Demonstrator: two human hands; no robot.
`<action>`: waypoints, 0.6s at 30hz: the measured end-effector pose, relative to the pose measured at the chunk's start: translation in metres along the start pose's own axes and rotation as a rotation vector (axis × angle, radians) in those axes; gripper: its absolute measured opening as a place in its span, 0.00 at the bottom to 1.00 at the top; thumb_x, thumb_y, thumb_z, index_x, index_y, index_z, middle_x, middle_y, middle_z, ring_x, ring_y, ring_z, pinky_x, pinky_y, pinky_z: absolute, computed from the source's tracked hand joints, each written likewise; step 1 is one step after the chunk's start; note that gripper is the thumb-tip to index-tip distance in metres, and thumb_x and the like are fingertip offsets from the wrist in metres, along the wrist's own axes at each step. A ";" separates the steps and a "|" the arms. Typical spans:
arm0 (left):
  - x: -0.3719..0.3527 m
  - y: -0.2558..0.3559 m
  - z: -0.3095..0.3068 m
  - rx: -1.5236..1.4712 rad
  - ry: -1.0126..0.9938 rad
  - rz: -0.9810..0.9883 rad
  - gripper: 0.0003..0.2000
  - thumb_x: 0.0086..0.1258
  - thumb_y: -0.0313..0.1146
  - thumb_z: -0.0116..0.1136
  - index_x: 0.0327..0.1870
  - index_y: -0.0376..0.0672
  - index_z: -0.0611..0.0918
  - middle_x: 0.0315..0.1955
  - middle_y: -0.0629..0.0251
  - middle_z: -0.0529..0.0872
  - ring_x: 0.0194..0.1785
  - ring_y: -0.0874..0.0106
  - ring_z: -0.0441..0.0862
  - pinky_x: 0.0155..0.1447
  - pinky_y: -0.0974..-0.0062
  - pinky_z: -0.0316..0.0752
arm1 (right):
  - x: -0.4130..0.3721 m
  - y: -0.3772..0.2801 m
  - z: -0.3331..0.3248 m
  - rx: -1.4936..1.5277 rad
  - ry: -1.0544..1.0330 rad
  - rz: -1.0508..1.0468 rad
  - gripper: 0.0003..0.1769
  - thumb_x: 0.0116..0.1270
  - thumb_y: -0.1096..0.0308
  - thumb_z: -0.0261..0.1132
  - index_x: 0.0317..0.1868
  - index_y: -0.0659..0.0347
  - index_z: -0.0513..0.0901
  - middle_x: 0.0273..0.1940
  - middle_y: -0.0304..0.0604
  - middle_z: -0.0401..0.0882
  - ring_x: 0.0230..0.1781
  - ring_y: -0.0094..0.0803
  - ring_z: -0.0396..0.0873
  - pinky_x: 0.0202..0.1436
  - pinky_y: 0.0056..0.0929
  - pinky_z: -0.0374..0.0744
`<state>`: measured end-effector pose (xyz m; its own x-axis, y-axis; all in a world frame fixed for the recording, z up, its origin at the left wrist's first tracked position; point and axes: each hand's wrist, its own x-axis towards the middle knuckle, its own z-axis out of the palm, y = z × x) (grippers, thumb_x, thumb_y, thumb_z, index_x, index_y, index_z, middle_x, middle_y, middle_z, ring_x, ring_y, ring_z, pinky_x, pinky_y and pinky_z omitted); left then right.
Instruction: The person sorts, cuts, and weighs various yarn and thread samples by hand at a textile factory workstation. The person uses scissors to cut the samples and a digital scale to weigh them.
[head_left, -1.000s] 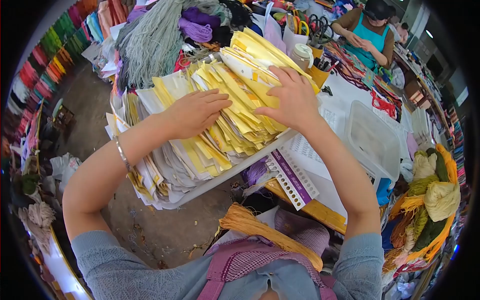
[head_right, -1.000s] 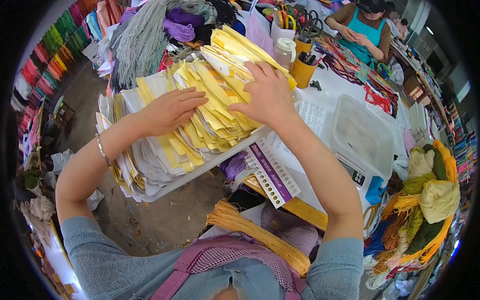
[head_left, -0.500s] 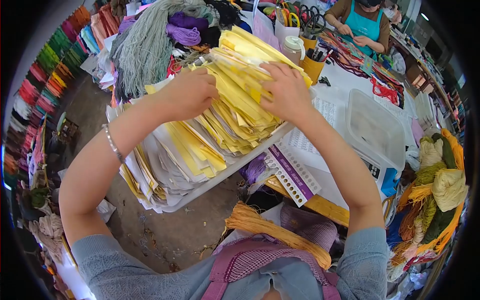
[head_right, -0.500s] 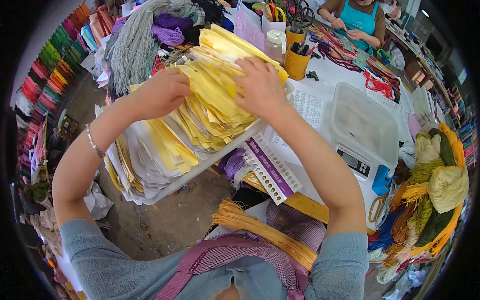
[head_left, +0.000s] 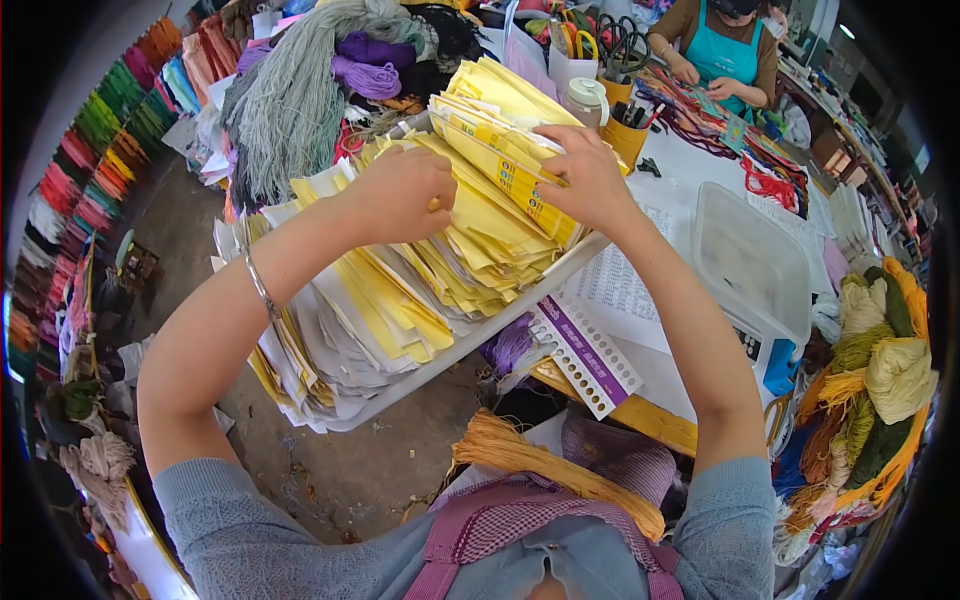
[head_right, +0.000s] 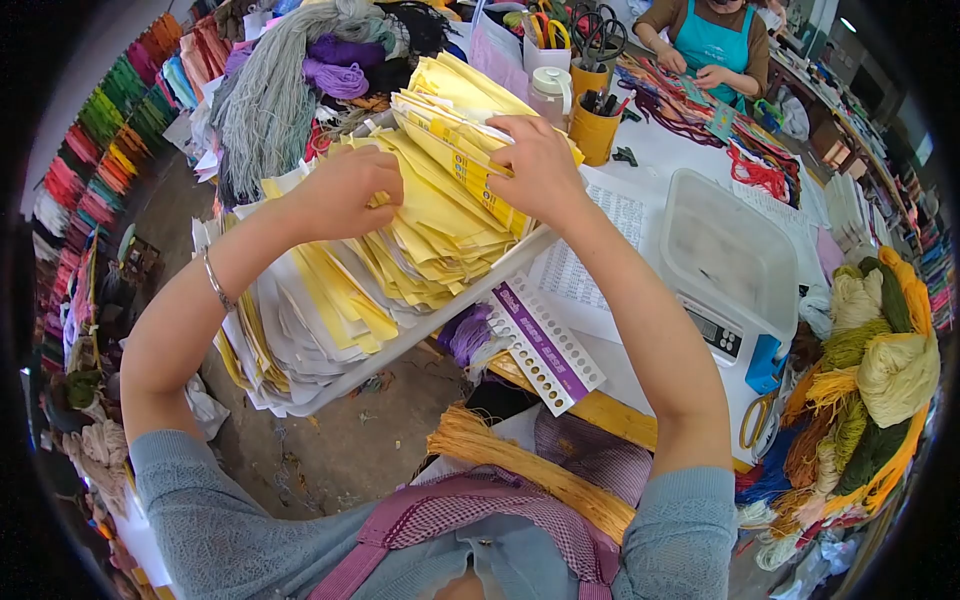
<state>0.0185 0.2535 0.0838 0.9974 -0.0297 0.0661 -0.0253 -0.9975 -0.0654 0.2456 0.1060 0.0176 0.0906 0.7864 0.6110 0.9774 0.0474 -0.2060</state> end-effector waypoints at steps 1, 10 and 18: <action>0.002 0.000 -0.003 -0.010 0.015 -0.045 0.09 0.57 0.32 0.61 0.39 0.46 0.82 0.33 0.65 0.80 0.44 0.63 0.77 0.47 0.62 0.72 | -0.001 0.000 0.001 0.014 0.008 -0.009 0.08 0.49 0.63 0.65 0.24 0.58 0.86 0.60 0.39 0.74 0.61 0.43 0.68 0.64 0.41 0.67; 0.034 0.002 0.010 0.238 -0.027 0.001 0.04 0.55 0.32 0.62 0.30 0.48 0.85 0.34 0.63 0.81 0.43 0.62 0.83 0.43 0.62 0.77 | -0.001 -0.001 0.004 0.023 0.043 -0.034 0.09 0.48 0.62 0.66 0.25 0.59 0.86 0.61 0.42 0.74 0.61 0.45 0.68 0.62 0.42 0.68; 0.068 -0.021 0.018 0.060 0.148 -0.229 0.10 0.58 0.41 0.63 0.31 0.44 0.85 0.31 0.57 0.86 0.38 0.57 0.84 0.43 0.58 0.77 | 0.000 -0.002 0.001 0.149 0.040 0.011 0.15 0.55 0.53 0.67 0.28 0.57 0.89 0.60 0.45 0.76 0.62 0.44 0.68 0.65 0.42 0.67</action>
<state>0.0881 0.2735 0.0716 0.9559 0.1824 0.2301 0.2076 -0.9740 -0.0903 0.2432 0.1062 0.0172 0.1112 0.7625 0.6374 0.9376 0.1321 -0.3217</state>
